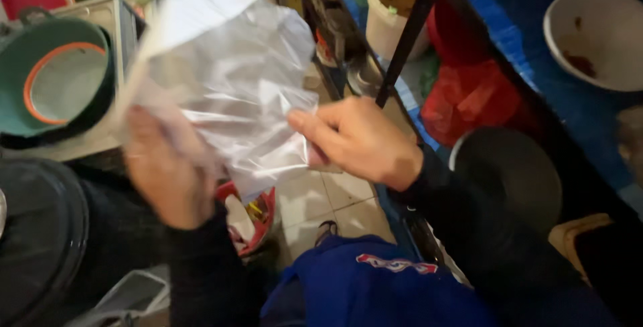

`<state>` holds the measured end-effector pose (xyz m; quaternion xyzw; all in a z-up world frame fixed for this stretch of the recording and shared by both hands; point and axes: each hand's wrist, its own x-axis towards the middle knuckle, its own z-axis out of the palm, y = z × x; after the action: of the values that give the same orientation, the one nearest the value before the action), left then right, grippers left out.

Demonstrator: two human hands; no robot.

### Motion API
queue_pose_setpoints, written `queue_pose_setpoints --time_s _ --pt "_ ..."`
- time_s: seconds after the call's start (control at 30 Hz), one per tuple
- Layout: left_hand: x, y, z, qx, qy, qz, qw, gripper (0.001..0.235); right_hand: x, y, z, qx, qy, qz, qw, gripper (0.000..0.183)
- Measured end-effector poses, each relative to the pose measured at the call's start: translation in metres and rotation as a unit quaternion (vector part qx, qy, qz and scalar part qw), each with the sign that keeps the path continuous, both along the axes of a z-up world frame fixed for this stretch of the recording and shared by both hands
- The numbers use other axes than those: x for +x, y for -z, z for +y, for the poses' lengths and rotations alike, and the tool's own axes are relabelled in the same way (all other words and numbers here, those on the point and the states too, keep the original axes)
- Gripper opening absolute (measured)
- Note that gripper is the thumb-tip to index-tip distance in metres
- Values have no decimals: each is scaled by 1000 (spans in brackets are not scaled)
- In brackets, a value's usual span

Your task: The person lines a metal bowl with a plastic bag, then uses a slotted spoon to scoop cooked green vegetables from a wok into the bowl. The person places the filled bowl on a nearby counter.

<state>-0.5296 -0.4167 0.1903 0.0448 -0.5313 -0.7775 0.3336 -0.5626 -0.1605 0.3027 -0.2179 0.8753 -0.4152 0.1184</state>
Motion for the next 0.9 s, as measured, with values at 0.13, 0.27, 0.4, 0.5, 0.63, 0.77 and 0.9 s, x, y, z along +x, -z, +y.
queue_pose_setpoints --time_s 0.13,0.27,0.4,0.5,0.63,0.77,0.9 --pt "-5 59 18 -230 6 -155 961 53 10 45 20 58 68 314 945 30" --pt "-29 122 78 -219 178 -189 941 43 6 112 37 -71 -48 230 969 34" --pt "-21 144 138 37 384 -176 905 40 9 183 59 -92 80 -63 991 28" --pt "-20 137 144 67 433 -217 872 36 19 215 94 -195 169 -153 954 21" --pt "-11 136 147 -57 497 -156 852 35 23 221 143 -474 270 -212 811 13" --pt "-5 163 147 -232 418 -221 850 33 35 209 172 -598 289 -200 721 16" --pt "-15 169 129 -389 236 -278 846 30 42 195 186 -653 236 -99 713 13"
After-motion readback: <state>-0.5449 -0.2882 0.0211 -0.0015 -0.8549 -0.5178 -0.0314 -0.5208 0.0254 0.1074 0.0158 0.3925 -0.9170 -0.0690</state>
